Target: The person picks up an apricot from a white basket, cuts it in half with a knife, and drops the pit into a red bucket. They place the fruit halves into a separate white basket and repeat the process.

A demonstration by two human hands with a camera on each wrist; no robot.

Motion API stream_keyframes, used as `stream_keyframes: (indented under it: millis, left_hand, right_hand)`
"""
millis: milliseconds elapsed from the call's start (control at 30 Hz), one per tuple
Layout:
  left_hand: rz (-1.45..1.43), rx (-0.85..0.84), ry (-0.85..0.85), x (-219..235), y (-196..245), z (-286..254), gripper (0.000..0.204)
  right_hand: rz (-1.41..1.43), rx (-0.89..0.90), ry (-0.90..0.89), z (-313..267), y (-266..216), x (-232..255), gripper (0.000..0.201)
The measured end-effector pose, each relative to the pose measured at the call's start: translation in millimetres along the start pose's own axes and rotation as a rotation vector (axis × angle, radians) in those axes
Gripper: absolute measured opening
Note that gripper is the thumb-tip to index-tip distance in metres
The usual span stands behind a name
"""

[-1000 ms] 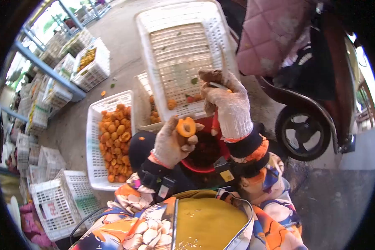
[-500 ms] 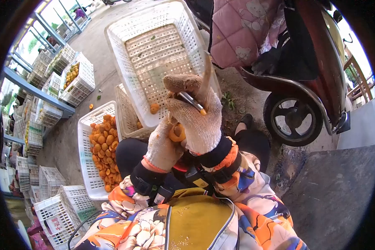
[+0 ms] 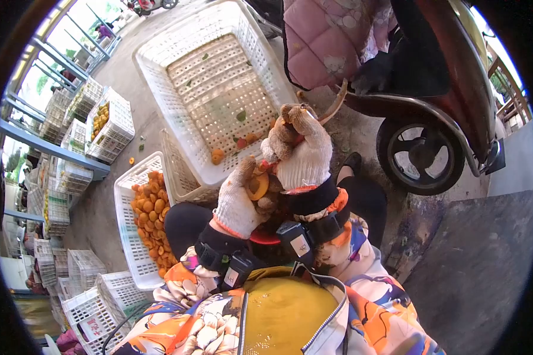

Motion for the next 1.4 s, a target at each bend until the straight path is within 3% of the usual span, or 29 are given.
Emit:
stream_keyframes:
  millis: [200,267,300,367,433,500,567,633,667,700,800,867,900,967,1000,1067,1100,1167,1233,1300,1333,1367,1400]
  left_hand:
    - [0.017,0.114,-0.008,8,-9,11,0.04]
    - [0.014,0.142,-0.259,4,-10,17,0.034]
    - [0.015,0.144,-0.256,-1,-8,17,0.034]
    - [-0.081,0.07,0.082,10,4,22,0.035]
    - [-0.068,0.024,0.116,13,13,22,0.037]
    - [0.153,-0.13,-0.018,13,30,22,0.038]
    - [0.197,-0.166,0.028,13,32,19,0.037]
    - [0.258,-0.228,0.116,14,34,15,0.038]
    - [0.388,-0.349,0.172,18,39,12,0.036]
    - [0.387,-0.35,0.173,22,36,18,0.036]
    - [0.482,-0.565,0.257,35,42,18,0.028]
    - [0.36,-0.519,0.226,43,44,22,0.028]
    - [0.231,-0.477,0.199,46,44,25,0.029]
    - [0.162,-0.503,0.305,49,57,20,0.029]
    - [0.251,-0.563,0.28,48,69,11,0.029]
    - [0.342,-0.62,0.323,55,107,-22,0.03]
    - [0.339,-0.619,0.386,66,137,-49,0.031]
    - [0.396,-0.8,0.589,111,181,-87,0.031]
    - [0.722,-0.836,0.901,103,197,-139,0.028]
    - [1.477,-0.952,1.103,151,236,-152,0.027]
    - [1.602,-0.994,1.256,131,227,-155,0.029]
    - [1.608,-0.99,1.25,109,219,-148,0.029]
    - [1.521,-0.918,1.034,87,209,-130,0.03]
  right_hand:
    - [0.174,-0.126,-0.084,6,6,13,0.025]
    - [0.38,-0.243,-0.127,3,9,6,0.024]
    - [0.383,-0.242,-0.125,0,10,3,0.024]
    - [0.328,-0.345,-0.165,-15,19,-6,0.027]
    - [0.221,-0.274,-0.069,-17,13,-8,0.02]
    - [-0.386,-0.106,0.084,-11,-9,8,0.019]
    - [-0.481,-0.2,-0.015,-17,-11,2,0.015]
    - [-0.96,-0.207,-0.196,-28,3,-2,0.024]
    - [-1.134,-0.183,-0.285,-33,12,1,0.031]
    - [-1.236,-0.002,-0.377,-40,18,-2,0.032]
    - [-1.419,0.043,-0.371,-49,19,3,0.03]
    - [-1.691,-0.293,-0.621,-58,35,7,0.024]
    - [-1.689,-0.294,-0.621,-60,35,11,0.024]
    - [-1.45,-0.358,-0.56,-65,40,31,0.014]
    - [-1.417,-0.523,-0.545,-69,44,53,0.014]
    - [-1.192,-0.622,-0.221,-71,31,84,0.024]
    - [-1.304,-0.57,-0.167,-65,7,69,0.026]
    - [-1.189,-0.573,0.045,-62,-8,90,0.025]
    - [-1.001,-0.657,0.177,-59,-16,108,0.028]
    - [-0.826,-0.606,0.258,-53,-17,115,0.026]
    - [-0.857,-0.544,0.187,-45,-27,103,0.032]
    - [-0.888,-0.485,0.117,-36,-40,86,0.04]
    - [-0.661,-0.385,0.099,-25,-50,76,0.042]
Point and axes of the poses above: each hand's wrist, its own z-axis towards the middle knuckle, its own x-axis out of the back of the hand, y = z × x, the point moved 7 cm from there along z, towards the middle knuckle, and after that the axes turned 8 degrees about x, right-handed, at the moved point
